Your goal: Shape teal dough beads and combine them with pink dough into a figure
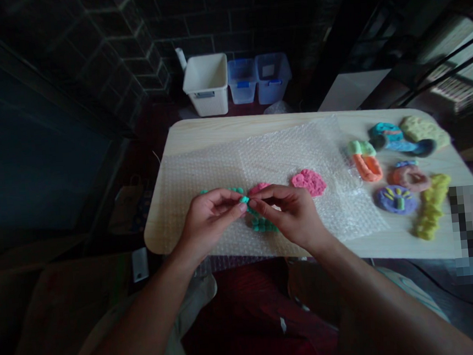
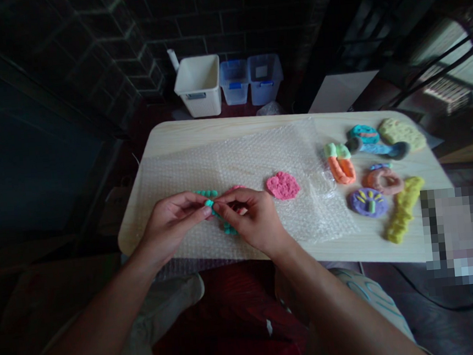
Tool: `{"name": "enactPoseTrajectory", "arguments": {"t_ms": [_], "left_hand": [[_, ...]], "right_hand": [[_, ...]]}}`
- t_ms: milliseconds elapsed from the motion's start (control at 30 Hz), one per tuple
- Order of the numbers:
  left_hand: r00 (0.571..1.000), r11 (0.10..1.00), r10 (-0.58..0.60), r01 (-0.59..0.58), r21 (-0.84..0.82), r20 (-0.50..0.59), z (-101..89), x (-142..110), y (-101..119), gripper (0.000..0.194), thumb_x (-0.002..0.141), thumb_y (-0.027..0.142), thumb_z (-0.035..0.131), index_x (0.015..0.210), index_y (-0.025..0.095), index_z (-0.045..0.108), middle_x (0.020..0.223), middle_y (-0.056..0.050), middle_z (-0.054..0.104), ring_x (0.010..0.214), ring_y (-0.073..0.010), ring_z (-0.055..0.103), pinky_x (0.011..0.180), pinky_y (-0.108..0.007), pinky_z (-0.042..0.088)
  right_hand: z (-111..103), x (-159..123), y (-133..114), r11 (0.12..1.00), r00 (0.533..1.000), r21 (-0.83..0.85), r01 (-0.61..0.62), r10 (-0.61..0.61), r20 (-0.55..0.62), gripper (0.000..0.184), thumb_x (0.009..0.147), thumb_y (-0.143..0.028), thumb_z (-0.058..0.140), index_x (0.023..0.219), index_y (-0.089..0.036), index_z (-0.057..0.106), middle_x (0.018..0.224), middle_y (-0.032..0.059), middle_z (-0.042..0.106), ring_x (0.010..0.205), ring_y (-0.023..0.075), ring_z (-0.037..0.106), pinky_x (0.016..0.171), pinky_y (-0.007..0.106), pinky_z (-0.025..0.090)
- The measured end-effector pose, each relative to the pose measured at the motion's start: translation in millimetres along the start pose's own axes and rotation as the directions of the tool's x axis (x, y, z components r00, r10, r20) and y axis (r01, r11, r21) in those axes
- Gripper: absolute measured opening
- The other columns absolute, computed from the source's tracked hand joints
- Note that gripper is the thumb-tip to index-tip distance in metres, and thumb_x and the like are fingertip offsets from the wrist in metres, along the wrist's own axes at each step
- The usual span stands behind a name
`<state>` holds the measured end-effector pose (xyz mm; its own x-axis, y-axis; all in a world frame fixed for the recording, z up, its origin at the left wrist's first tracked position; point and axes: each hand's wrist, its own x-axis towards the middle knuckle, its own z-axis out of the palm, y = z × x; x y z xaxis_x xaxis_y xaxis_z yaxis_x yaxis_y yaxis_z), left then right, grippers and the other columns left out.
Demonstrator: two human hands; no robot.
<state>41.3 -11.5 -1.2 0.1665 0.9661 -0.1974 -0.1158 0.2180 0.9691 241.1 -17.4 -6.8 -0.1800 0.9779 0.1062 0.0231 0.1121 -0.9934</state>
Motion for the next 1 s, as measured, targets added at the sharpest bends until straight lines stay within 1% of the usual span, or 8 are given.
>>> {"name": "enactPoseTrajectory", "arguments": {"t_ms": [100, 233, 400, 500, 667, 733, 867, 1000], "left_hand": [[1.0, 1.0, -0.006, 0.006, -0.012, 0.002, 0.1, 0, 0, 0.026, 0.074, 0.028, 0.097, 0.091, 0.016, 0.081, 0.09, -0.005, 0.082, 0.079, -0.0156, 0.076, 0.077, -0.026, 0.062], [1.0, 0.999, -0.02, 0.021, -0.038, 0.021, 0.3, -1, 1, 0.024, 0.077, 0.028, 0.095, 0.092, 0.016, 0.082, 0.087, -0.004, 0.082, 0.075, -0.0138, 0.075, 0.075, -0.025, 0.062], [0.999, 1.0, -0.027, 0.028, -0.005, 0.033, 0.0, -1, 0, 0.022, 0.08, 0.03, 0.093, 0.096, 0.018, 0.085, 0.09, -0.005, 0.083, 0.079, -0.0153, 0.075, 0.075, -0.026, 0.061], [0.994, 0.997, -0.08, 0.08, -0.005, 0.072, -1.1, 0, 0, 0.023, 0.082, 0.033, 0.09, 0.099, 0.018, 0.086, 0.091, -0.006, 0.083, 0.079, -0.0166, 0.074, 0.074, -0.028, 0.059], [0.982, 0.984, -0.16, 0.167, -0.06, 0.105, -2.0, -1, -1, 0.024, 0.081, 0.033, 0.089, 0.1, 0.018, 0.088, 0.091, -0.008, 0.082, 0.081, -0.0177, 0.072, 0.078, -0.031, 0.056], [0.98, 0.984, -0.158, 0.166, -0.058, 0.124, -2.2, -1, -1, 0.023, 0.082, 0.033, 0.088, 0.099, 0.018, 0.088, 0.092, -0.008, 0.081, 0.081, -0.0178, 0.071, 0.078, -0.031, 0.055], [0.984, 0.99, -0.121, 0.129, -0.056, 0.134, -2.9, -1, 0, 0.018, 0.084, 0.031, 0.087, 0.097, 0.02, 0.088, 0.092, -0.007, 0.082, 0.082, -0.017, 0.07, 0.076, -0.029, 0.054], [0.984, 0.99, -0.096, 0.11, -0.087, 0.149, -2.3, -2, 2, 0.012, 0.084, 0.027, 0.087, 0.094, 0.021, 0.088, 0.089, -0.005, 0.082, 0.079, -0.0147, 0.07, 0.074, -0.027, 0.053]], "right_hand": [[0, 0, 1, 1.0, 1.0, 0.011, 0.002, -0.003, 0.016, 0.015, 0.093, -0.032, 0.081, 0.095, -0.019, 0.087, 0.091, 0.0082, 0.082, 0.076, 0.0173, 0.07, 0.067, 0.032, 0.054], [-2, 0, -1, 0.993, 0.999, 0.111, -0.041, 0.038, 0.03, 0.015, 0.093, -0.033, 0.081, 0.095, -0.019, 0.087, 0.093, 0.0079, 0.082, 0.08, 0.0177, 0.073, 0.07, 0.031, 0.056], [-7, 0, -3, 0.997, 0.995, 0.032, -0.073, 0.071, 0.073, 0.02, 0.094, -0.035, 0.079, 0.089, -0.016, 0.084, 0.084, 0.0066, 0.078, 0.07, 0.0147, 0.066, 0.064, 0.029, 0.053], [-10, 1, 0, 0.994, 0.99, 0.057, -0.096, 0.089, 0.111, 0.018, 0.092, -0.034, 0.082, 0.092, -0.016, 0.084, 0.084, 0.0063, 0.079, 0.07, 0.0145, 0.067, 0.064, 0.028, 0.054], [-12, 1, 2, 0.986, 0.992, 0.147, -0.074, 0.057, 0.116, 0.016, 0.088, -0.03, 0.087, 0.1, -0.019, 0.086, 0.096, 0.0077, 0.083, 0.083, 0.0185, 0.076, 0.075, 0.032, 0.061], [-13, 0, 0, 0.995, 0.993, 0.097, -0.037, 0.026, 0.118, 0.014, 0.09, -0.028, 0.085, 0.102, -0.02, 0.087, 0.097, 0.008, 0.084, 0.083, 0.0188, 0.077, 0.074, 0.032, 0.062], [-14, -1, -5, 0.992, 0.989, -0.095, 0.079, -0.066, 0.132, 0.013, 0.095, -0.025, 0.078, 0.103, -0.02, 0.088, 0.094, 0.0078, 0.085, 0.078, 0.0175, 0.076, 0.069, 0.03, 0.059], [-14, -2, -6, 0.981, 0.986, -0.148, 0.125, -0.106, 0.126, 0.013, 0.096, -0.023, 0.076, 0.103, -0.02, 0.088, 0.093, 0.0074, 0.085, 0.075, 0.0162, 0.074, 0.066, 0.029, 0.057]]}}
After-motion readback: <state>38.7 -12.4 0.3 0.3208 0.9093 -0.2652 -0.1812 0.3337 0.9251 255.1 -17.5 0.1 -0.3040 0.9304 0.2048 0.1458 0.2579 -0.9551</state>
